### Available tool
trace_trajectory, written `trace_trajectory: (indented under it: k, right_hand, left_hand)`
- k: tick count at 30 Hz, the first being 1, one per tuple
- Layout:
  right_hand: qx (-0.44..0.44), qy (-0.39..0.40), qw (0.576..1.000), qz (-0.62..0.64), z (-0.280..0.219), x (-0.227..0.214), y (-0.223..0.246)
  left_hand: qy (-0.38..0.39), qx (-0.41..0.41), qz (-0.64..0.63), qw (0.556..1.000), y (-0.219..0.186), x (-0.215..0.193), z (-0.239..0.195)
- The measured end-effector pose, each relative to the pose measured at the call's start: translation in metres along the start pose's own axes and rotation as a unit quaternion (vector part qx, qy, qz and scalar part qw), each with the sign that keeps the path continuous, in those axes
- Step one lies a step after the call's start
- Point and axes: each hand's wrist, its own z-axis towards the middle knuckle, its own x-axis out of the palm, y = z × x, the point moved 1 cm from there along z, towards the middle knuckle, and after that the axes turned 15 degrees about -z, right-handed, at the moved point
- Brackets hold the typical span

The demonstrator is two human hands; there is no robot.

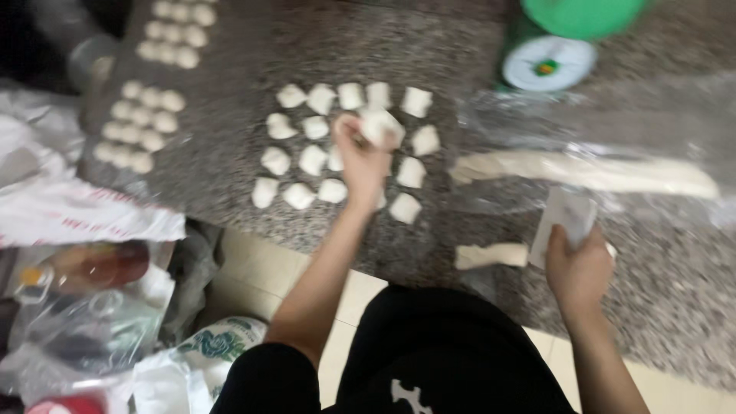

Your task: The person portions a long dough log into small pieces using a plastic scraper and a green kitchen scale. Each piece is weighed, then placed on the countertop. The person repeats this process for multiple pieces, arranging them in rows.

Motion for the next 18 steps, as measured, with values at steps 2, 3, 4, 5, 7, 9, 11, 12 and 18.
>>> trace_trajectory:
  k: [2, 3, 4, 5, 7, 9, 11, 12, 18]
  right_hand:
    - [-0.034, -0.019, 0.998, 0.042, -0.001, -0.009, 0.027]
    - [-0.038, -0.016, 0.998, 0.058, 0.001, -0.012, 0.040]
    - [-0.042, -0.012, 0.996, 0.073, 0.002, -0.013, 0.052]
    - [-0.036, -0.007, 0.997, 0.064, 0.000, -0.015, 0.063]
    - [-0.023, 0.005, 0.999, 0.043, -0.005, -0.015, 0.077]
    - [-0.016, 0.033, 0.995, 0.090, -0.014, -0.012, 0.087]
    - [0.003, 0.056, 0.994, 0.090, -0.023, -0.010, 0.091]
    - [0.017, 0.064, 0.996, 0.067, -0.027, -0.010, 0.090]
    - [0.066, 0.043, 0.996, 0.050, -0.041, -0.004, 0.059]
  left_hand:
    - [-0.110, 0.127, 0.094, 0.981, -0.014, -0.059, 0.067]
    - [-0.123, 0.231, 0.082, 0.962, -0.019, -0.085, 0.099]
    - [-0.127, 0.259, 0.051, 0.956, -0.019, -0.108, 0.127]
    - [-0.127, 0.284, 0.018, 0.950, -0.016, -0.129, 0.151]
    - [-0.128, 0.227, 0.177, 0.949, 0.005, -0.162, 0.180]
    - [-0.071, 0.192, 0.291, 0.935, 0.036, -0.187, 0.189]
    - [-0.004, 0.171, 0.376, 0.911, 0.071, -0.194, 0.167]
    - [0.008, 0.153, 0.426, 0.892, 0.082, -0.195, 0.149]
    - [0.059, -0.087, 0.190, 0.976, 0.084, -0.099, -0.038]
